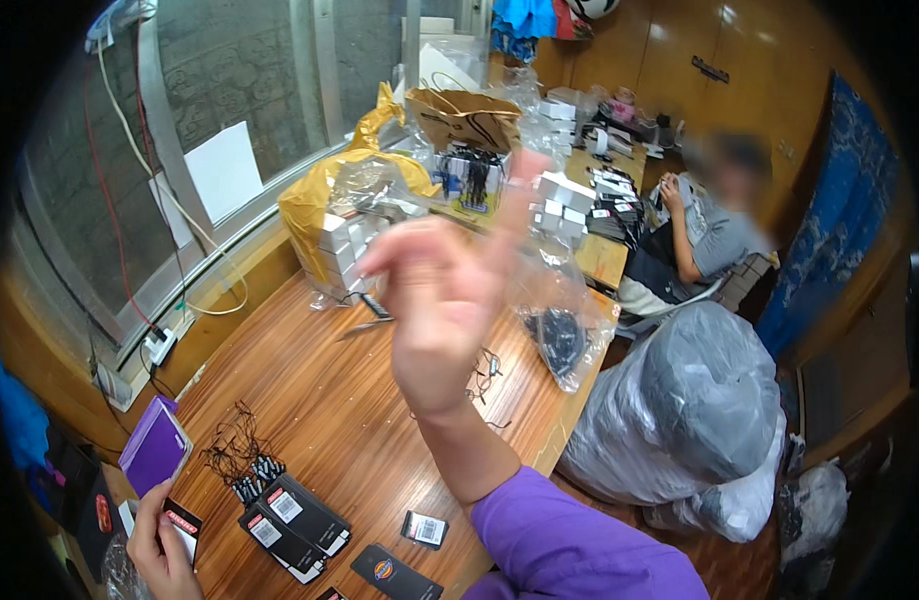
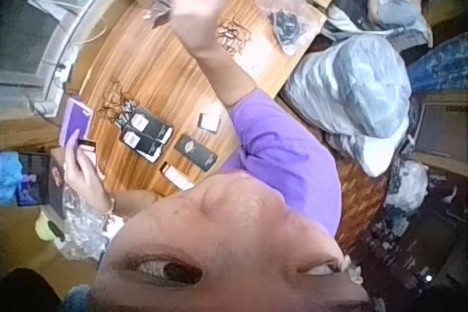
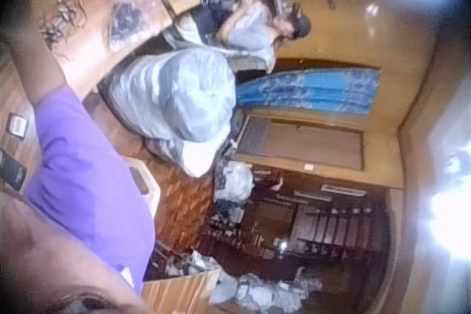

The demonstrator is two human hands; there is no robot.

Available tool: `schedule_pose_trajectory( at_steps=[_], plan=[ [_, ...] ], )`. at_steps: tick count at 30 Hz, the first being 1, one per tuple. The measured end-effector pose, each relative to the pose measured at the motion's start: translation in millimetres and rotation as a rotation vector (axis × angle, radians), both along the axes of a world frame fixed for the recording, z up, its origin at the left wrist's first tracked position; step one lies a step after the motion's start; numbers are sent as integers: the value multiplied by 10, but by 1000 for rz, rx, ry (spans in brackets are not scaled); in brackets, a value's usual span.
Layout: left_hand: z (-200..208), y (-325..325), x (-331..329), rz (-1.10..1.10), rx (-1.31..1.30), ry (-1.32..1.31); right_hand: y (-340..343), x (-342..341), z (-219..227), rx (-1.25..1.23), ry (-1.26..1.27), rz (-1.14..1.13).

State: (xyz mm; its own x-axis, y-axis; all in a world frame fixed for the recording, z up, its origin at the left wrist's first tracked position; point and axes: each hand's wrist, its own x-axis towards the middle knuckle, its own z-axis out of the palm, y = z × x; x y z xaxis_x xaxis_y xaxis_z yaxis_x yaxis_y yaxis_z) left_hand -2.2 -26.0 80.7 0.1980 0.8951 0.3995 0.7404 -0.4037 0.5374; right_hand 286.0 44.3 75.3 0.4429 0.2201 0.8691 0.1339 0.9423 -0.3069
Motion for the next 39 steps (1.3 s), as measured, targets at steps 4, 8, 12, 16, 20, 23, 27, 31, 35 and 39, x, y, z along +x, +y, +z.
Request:
schedule_pose_trajectory(
  at_steps=[4, 8, 12, 16, 20, 23, 27, 31, 35, 39],
  plan=[
    [70, 18, 72, 47, -142, 40, -354, 228, 2, 362, 357, -120],
    [-46, 120, 119, -142, 148, 50, -496, 88, 93, 384, 412, -364],
    [-5, 87, 117, -53, -41, 73, -495, 114, 25, 399, 300, -376],
    [8, 90, 157, -72, 2, 71, -502, 117, 43, 378, 327, -385],
    [-10, 97, 153, -72, 8, 71, -516, 105, 36, 374, 317, -390],
    [-2, 84, 158, -72, 18, 60, -503, 100, 31, 369, 285, -382],
    [8, 85, 163, -81, 30, 45, -497, 73, 35, 368, 273, -371],
    [-244, 213, -95, -23, -9, 25, -517, 75, 40, 373, 290, -394],
    [-29, 114, 59, -17, -81, 88, -527, 57, 30, 364, 287, -374],
    [-152, 117, 71, 45, -4, 32, -520, 66, 24, 357, 246, -346]
  ],
)
